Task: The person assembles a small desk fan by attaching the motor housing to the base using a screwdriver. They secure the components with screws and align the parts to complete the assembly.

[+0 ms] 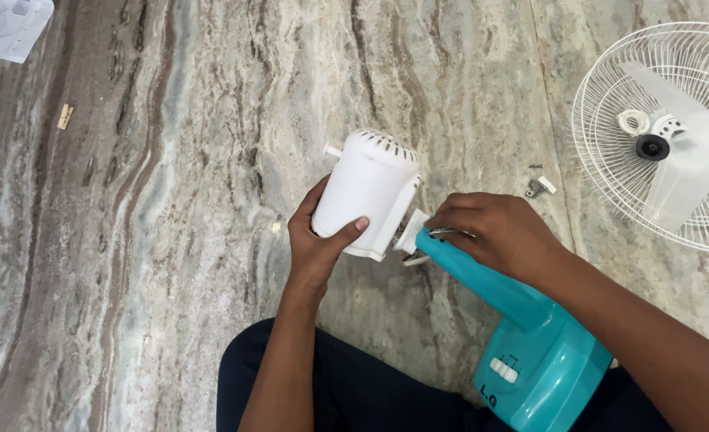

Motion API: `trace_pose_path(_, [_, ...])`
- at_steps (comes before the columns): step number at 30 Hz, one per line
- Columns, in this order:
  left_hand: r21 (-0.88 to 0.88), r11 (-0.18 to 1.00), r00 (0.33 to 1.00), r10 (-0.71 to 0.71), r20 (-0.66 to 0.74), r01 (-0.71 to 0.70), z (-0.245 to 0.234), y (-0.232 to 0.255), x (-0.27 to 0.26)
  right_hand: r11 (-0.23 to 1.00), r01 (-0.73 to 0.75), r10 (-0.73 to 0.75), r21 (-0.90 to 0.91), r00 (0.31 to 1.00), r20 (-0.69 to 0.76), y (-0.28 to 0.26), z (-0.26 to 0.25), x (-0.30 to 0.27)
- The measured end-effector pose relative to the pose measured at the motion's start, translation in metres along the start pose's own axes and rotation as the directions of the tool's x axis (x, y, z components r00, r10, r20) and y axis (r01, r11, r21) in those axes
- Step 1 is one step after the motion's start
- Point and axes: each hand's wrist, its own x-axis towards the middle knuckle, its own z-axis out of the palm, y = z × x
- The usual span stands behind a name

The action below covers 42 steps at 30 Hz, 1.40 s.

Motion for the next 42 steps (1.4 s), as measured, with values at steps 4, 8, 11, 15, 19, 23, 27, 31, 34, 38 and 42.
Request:
trace_pose_path(4, [0.022,0.999,1.000,0.023,0.002,-0.023,0.001,0.002,0.001,1.000,-0.007,0.007,0.003,1.000,-0.004,0.001,0.001,0.001])
trace_pose_path(8, [0.038,0.999,1.000,-0.018,-0.009,0.018,0.001,0.003,0.001,1.000,-0.009,0.009,0.010,1.000,0.024,-0.001,0.001,0.003])
trace_pose_path(11, [0.036,0.999,1.000,-0.004,-0.006,0.004,0.001,0.003,0.000,1.000,-0.013,0.012,0.020,1.000,0.017,-0.001,-0.001,0.003])
trace_pose_path(15, [0.029,1.000,1.000,0.004,-0.005,-0.004,0.001,0.003,0.001,0.999,-0.046,0.046,0.005,0.999,0.025,0.001,-0.005,0.002])
trace_pose_path(19, [0.016,1.000,1.000,0.019,0.004,-0.019,0.001,0.002,0.000,0.999,-0.037,0.037,-0.019,0.999,0.034,0.004,-0.005,0.001])
trace_pose_path(23, [0.024,1.000,1.000,0.019,0.001,-0.019,0.001,0.002,0.000,0.998,-0.017,0.021,-0.058,0.997,0.075,0.004,-0.003,0.002])
trace_pose_path(27, [0.019,0.999,1.000,0.027,0.006,-0.027,0.001,0.002,0.000,0.991,-0.011,0.028,-0.137,0.991,0.127,0.001,-0.003,0.005])
trace_pose_path(31, [0.021,0.999,0.999,0.034,0.008,-0.034,0.000,0.001,0.000,0.988,-0.015,0.035,-0.155,0.991,0.126,-0.005,-0.003,0.006])
trace_pose_path(34, [0.022,0.999,1.000,0.028,0.002,-0.028,0.000,0.001,0.000,0.980,-0.108,0.132,-0.170,0.982,0.137,-0.008,0.000,0.006])
trace_pose_path(38, [0.032,0.999,1.000,0.009,-0.006,-0.009,0.000,0.001,0.002,0.968,-0.158,0.188,-0.193,0.970,0.151,0.000,-0.002,0.004])
trace_pose_path(42, [0.034,0.999,1.000,0.003,-0.012,-0.003,0.000,0.001,0.002,0.960,-0.280,0.269,0.022,0.938,0.220,0.021,-0.016,0.000])
